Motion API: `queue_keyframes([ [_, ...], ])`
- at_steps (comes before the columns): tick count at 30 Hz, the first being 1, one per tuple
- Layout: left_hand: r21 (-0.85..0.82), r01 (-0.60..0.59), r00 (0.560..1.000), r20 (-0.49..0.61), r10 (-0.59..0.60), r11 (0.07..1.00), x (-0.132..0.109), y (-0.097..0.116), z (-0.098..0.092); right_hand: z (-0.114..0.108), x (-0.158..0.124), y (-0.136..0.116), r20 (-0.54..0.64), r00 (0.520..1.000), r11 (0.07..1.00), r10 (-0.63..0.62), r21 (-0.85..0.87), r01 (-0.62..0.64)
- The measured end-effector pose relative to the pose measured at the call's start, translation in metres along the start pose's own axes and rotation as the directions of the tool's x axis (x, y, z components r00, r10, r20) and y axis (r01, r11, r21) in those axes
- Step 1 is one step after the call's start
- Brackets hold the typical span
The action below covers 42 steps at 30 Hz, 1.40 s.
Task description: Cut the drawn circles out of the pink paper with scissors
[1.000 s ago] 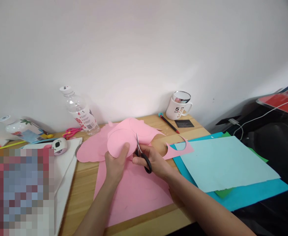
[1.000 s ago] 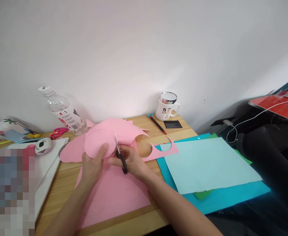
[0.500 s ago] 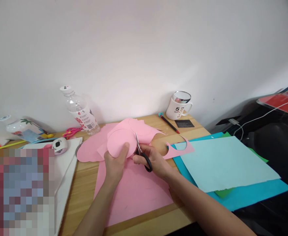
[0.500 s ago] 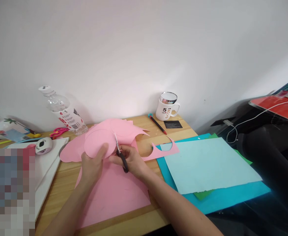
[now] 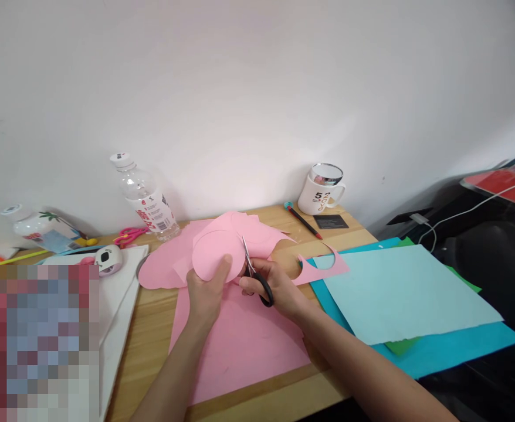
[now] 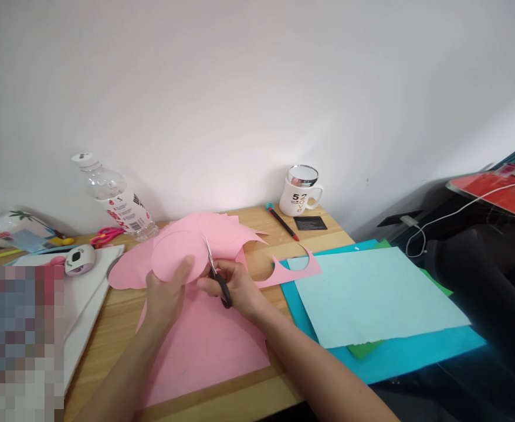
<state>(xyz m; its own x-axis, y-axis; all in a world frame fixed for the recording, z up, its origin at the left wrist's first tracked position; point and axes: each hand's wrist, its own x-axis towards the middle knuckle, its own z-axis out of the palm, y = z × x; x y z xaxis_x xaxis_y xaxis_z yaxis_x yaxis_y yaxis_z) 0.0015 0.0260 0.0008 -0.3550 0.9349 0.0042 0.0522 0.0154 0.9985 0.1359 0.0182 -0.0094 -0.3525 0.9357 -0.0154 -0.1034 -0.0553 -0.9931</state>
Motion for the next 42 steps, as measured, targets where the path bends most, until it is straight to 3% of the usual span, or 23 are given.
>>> queue_keyframes([
  [23,-0.102,0.041,0.998,0.040,-0.037,0.994,0.004,-0.003,-0.002,0.007,-0.002,0.001,-0.055,0.997,0.998,0.046,0.042,-0.044],
  [30,0.011,0.017,0.998,0.052,-0.018,1.000,0.002,-0.006,0.000,0.014,-0.001,0.008,-0.104,0.993,0.998,0.049,0.046,-0.045],
  [42,-0.015,0.019,0.995,0.098,-0.017,1.000,0.002,-0.003,0.000,0.010,0.000,0.000,-0.069,0.997,0.991,0.023,0.131,-0.014],
])
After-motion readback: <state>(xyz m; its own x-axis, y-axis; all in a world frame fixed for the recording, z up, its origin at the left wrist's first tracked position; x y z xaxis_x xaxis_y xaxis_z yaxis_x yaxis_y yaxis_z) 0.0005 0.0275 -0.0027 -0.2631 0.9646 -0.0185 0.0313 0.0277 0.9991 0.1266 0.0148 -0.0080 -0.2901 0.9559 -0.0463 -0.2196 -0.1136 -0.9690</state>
